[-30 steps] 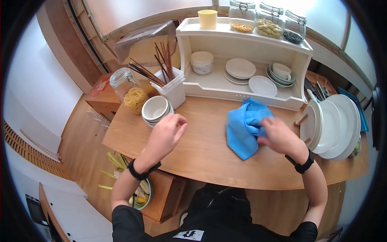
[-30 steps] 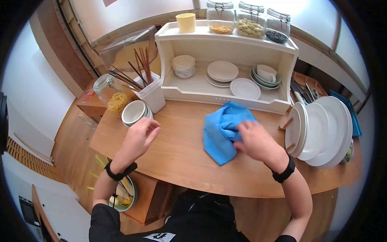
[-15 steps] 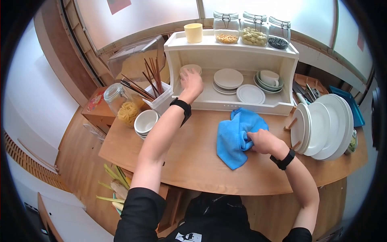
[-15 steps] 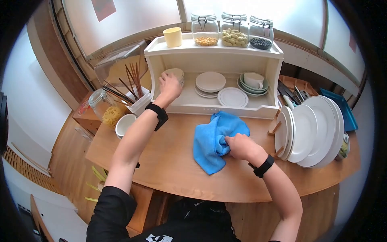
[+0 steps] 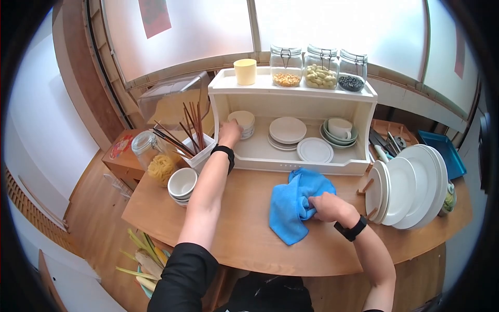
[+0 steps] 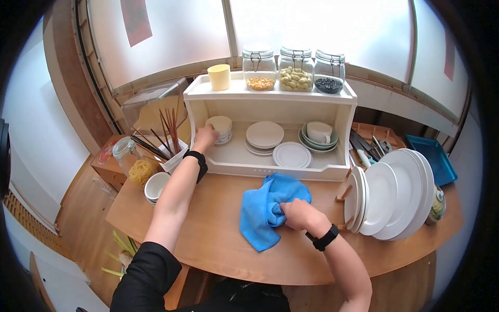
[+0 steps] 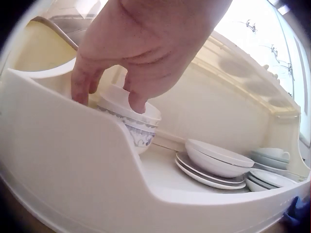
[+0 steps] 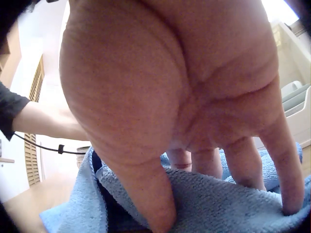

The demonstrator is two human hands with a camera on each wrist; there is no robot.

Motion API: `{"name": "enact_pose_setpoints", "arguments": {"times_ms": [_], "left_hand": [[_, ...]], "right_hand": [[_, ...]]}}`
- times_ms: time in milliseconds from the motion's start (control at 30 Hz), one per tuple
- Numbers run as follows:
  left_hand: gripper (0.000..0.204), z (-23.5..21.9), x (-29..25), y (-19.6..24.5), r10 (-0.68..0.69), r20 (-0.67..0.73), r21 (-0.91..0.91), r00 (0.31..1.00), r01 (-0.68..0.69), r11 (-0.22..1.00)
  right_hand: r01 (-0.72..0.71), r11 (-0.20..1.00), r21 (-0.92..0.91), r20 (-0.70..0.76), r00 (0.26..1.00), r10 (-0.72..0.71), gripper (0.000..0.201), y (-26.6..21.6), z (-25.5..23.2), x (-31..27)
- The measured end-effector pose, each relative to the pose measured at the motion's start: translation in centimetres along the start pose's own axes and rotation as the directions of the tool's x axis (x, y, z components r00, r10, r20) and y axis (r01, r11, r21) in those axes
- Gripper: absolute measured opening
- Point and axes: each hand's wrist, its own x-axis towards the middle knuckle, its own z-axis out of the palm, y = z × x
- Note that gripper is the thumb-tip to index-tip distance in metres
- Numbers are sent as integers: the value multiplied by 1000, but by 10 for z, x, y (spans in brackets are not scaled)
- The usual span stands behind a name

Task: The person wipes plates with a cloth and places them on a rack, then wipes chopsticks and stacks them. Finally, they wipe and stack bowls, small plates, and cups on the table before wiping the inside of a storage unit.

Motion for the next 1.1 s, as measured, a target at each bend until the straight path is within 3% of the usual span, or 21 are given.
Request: {"name": "enact_pose_setpoints", "arguments": {"times_ms": [300, 500, 733, 833, 900, 967, 1000, 1067, 1100], "left_hand": [[20, -25, -10, 20, 24, -153, -62, 988, -34, 997], [20, -28, -13, 28, 38, -287, -163, 957, -87, 983], [18, -45, -48, 42, 248, -261, 64, 933, -240, 969], [16, -56, -78, 50, 359, -309, 160, 880, -324, 932], [16, -68, -101, 56, 366, -231, 111, 901, -349, 930], [17, -85, -127, 65, 407, -207, 143, 890, -384, 912], [16, -90, -141, 65, 446, -195, 123, 874, -429, 895], [16, -96, -168, 65, 523, -171, 80, 835, -517, 852], [17, -100, -180, 67, 555, -109, 53, 825, -552, 832]], "right_hand": [[15, 1000, -11, -61, 998, -16, 24, 2, 12, 5], [17, 1000, 1, -65, 998, -17, 21, -6, 6, -1], [24, 1000, -8, -81, 996, -25, 25, -10, 7, -9], [12, 999, -37, -94, 995, -15, 28, -12, 11, -7], [18, 1000, -8, -166, 986, -19, 27, -10, 10, -11], [43, 995, 92, -324, 946, -11, 24, -3, -5, -18], [-15, 995, 102, -426, 903, 57, 23, -7, -19, -26], [-123, 982, 144, -607, 772, 186, 21, -22, -48, -47], [-21, 983, 183, -725, 672, 150, 22, -27, -61, -52]]}}
